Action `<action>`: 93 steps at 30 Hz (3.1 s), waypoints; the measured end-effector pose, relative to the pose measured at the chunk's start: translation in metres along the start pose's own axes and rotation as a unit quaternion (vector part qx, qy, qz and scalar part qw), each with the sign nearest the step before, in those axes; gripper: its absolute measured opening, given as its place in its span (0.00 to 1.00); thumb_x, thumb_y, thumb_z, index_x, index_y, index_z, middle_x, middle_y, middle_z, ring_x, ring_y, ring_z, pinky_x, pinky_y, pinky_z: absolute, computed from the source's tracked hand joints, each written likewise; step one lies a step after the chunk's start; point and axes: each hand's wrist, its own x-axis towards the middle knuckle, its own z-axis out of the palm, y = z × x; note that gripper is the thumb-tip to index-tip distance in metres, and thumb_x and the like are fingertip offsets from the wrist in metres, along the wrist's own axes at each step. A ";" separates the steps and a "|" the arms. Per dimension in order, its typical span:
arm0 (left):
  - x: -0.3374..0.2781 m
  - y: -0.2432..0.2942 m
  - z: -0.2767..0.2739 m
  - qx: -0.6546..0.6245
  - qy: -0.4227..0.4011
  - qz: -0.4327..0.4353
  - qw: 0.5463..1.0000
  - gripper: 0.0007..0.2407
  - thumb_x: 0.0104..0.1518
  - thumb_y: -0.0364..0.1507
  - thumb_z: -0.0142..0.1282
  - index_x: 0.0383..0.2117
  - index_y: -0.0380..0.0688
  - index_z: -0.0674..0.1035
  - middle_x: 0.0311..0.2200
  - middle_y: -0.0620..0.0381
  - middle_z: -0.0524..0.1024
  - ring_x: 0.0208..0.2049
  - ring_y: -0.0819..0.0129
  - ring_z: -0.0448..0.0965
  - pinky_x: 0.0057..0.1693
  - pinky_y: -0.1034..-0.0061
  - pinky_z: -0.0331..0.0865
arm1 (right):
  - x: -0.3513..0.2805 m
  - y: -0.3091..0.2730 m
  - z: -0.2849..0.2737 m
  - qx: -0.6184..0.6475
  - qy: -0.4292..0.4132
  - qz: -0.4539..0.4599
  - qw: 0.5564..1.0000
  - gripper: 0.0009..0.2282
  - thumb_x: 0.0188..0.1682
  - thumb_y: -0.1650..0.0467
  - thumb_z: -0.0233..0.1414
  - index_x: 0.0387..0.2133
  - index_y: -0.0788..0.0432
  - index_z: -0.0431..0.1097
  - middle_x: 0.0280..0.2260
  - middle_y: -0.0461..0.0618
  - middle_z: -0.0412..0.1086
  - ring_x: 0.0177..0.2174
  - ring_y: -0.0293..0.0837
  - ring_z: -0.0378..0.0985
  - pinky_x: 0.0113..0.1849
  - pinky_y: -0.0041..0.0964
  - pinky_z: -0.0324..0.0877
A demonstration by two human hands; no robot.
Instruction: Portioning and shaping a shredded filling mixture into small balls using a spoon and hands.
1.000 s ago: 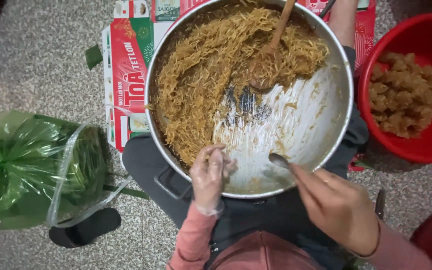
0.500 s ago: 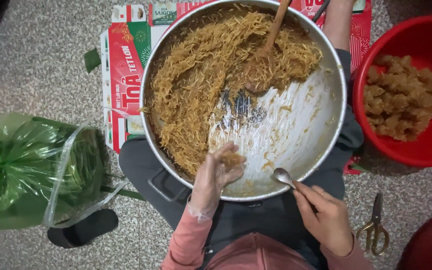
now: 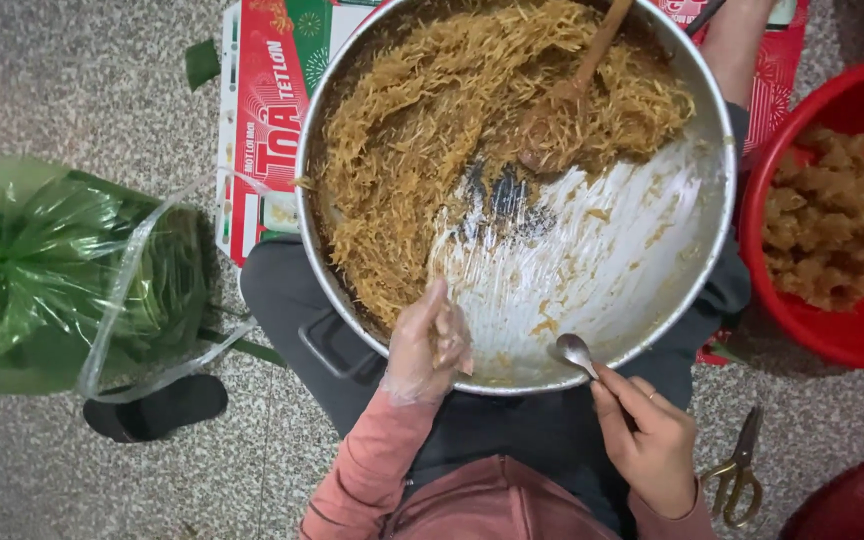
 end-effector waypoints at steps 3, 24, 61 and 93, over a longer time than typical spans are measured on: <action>-0.001 0.000 -0.002 0.017 0.063 -0.016 0.998 0.21 0.64 0.35 0.51 0.10 0.51 0.65 0.07 0.65 0.57 0.08 0.75 0.54 0.18 0.79 0.49 | 0.001 -0.001 -0.002 0.006 -0.004 0.008 1.000 0.12 0.45 0.78 0.58 0.43 0.65 0.77 0.21 0.47 0.72 0.15 0.36 0.62 0.20 0.29 0.58; -0.006 0.013 -0.019 0.044 -0.072 -0.022 0.996 0.25 0.68 0.48 0.41 0.47 0.34 0.78 0.16 0.64 0.66 0.14 0.78 0.61 0.35 0.68 0.80 | 0.002 0.007 0.001 -0.018 0.008 -0.014 1.000 0.12 0.45 0.78 0.59 0.43 0.64 0.78 0.20 0.45 0.70 0.14 0.35 0.57 0.19 0.31 0.54; -0.005 0.003 -0.007 0.294 0.054 0.162 0.940 0.04 0.60 0.25 0.57 0.29 0.40 0.75 0.17 0.62 0.69 0.13 0.78 0.62 0.20 0.83 0.60 | 0.003 0.014 0.002 -0.005 0.000 -0.030 1.000 0.12 0.45 0.78 0.58 0.44 0.65 0.77 0.22 0.45 0.72 0.14 0.35 0.60 0.19 0.30 0.59; -0.007 0.020 -0.029 0.363 0.086 0.433 0.820 0.19 0.71 0.34 0.37 0.63 0.33 0.67 0.57 0.36 0.71 0.53 0.42 0.79 0.61 0.51 0.71 | 0.141 -0.005 0.033 -0.167 -0.342 -0.188 0.905 0.10 0.52 0.68 0.51 0.35 0.60 0.77 0.29 0.65 0.78 0.33 0.70 0.80 0.37 0.65 0.72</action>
